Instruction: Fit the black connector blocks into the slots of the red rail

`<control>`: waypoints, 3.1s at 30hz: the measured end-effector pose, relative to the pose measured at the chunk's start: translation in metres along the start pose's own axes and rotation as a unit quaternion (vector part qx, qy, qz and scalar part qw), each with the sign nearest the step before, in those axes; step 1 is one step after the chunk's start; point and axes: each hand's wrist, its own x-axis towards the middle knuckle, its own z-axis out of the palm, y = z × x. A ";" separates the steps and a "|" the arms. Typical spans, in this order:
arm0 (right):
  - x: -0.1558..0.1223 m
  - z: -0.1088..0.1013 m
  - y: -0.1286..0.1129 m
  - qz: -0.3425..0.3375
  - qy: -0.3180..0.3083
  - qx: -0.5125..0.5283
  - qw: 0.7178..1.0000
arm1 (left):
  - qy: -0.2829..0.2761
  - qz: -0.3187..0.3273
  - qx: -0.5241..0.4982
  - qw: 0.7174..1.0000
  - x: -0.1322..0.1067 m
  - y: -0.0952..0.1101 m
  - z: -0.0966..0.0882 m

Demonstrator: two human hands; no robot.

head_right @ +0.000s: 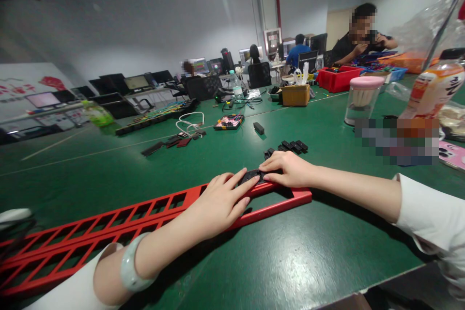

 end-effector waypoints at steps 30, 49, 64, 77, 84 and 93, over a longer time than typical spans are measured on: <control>0.008 0.006 0.019 0.099 0.059 -0.182 0.977 | 0.010 -0.004 -0.010 1.000 0.000 0.000 0.001; -0.001 0.005 0.012 0.060 0.136 -0.110 0.983 | 0.011 -0.001 -0.006 1.000 -0.001 0.000 0.003; -0.006 0.005 0.015 0.117 0.117 0.120 0.979 | 0.010 -0.002 -0.008 1.000 -0.001 0.000 0.002; -0.008 0.001 0.019 0.096 0.057 0.136 0.984 | 0.010 -0.001 -0.006 1.000 0.000 -0.001 0.004; -0.007 -0.004 0.018 0.097 0.022 0.140 0.985 | 0.005 -0.002 -0.007 1.000 0.000 0.000 0.003; -0.004 -0.008 0.015 0.050 0.032 0.045 0.997 | 0.006 0.000 -0.003 1.000 0.001 0.000 0.003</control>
